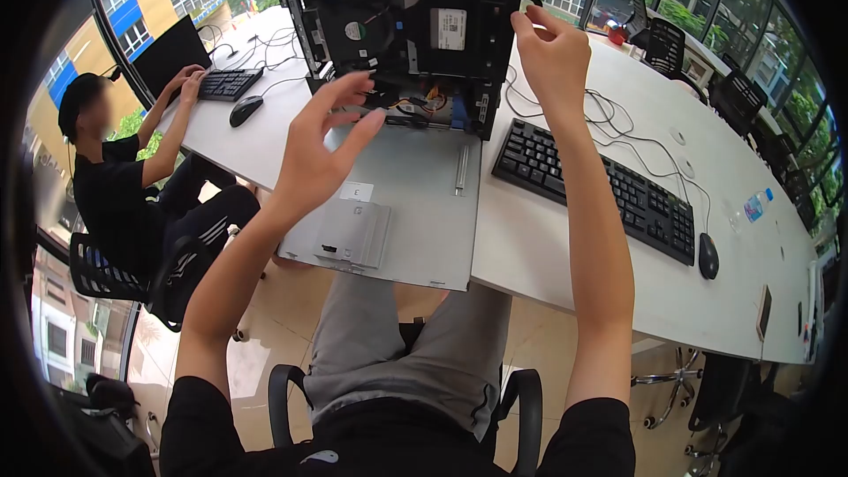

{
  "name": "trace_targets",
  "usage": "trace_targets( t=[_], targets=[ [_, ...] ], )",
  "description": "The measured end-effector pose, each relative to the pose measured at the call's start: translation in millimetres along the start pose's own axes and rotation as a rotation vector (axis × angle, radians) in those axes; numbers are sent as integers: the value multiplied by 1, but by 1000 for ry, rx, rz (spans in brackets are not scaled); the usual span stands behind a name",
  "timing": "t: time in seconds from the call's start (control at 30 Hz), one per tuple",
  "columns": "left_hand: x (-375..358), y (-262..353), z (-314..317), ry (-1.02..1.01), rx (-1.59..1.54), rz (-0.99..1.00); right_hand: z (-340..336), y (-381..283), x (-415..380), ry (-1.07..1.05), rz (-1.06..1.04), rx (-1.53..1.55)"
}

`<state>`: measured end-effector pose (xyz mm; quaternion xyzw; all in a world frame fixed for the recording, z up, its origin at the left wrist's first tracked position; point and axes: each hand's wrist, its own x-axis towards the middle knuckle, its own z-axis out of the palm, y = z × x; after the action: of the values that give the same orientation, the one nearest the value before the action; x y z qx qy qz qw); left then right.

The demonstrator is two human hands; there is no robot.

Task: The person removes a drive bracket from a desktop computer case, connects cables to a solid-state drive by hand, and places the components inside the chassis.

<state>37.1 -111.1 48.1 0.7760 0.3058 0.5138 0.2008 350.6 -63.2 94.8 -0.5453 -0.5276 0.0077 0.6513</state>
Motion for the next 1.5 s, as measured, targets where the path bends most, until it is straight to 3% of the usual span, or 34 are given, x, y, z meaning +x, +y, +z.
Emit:
trace_targets(
  t=[0.13, 0.27, 0.67, 1.07, 1.27, 1.5],
  targets=[
    [48, -18, 21, 143, 114, 65, 6, -2, -8, 15, 14, -30],
    [83, -28, 40, 209, 131, 2, 15, -2, -17, 80, -14, -58],
    [121, -73, 82, 343, 242, 29, 26, 12, -26, 118, -26, -96],
    [134, -70, 68, 324, 445, 28, 26, 27, -22, 113, -6, 38],
    [127, -50, 55, 233, 231, -56, 23, 29, -20, 67, 139, 199],
    [138, -63, 44, 184, 245, -144, 13, 25, -14, -40, 231, 367]
  ],
)
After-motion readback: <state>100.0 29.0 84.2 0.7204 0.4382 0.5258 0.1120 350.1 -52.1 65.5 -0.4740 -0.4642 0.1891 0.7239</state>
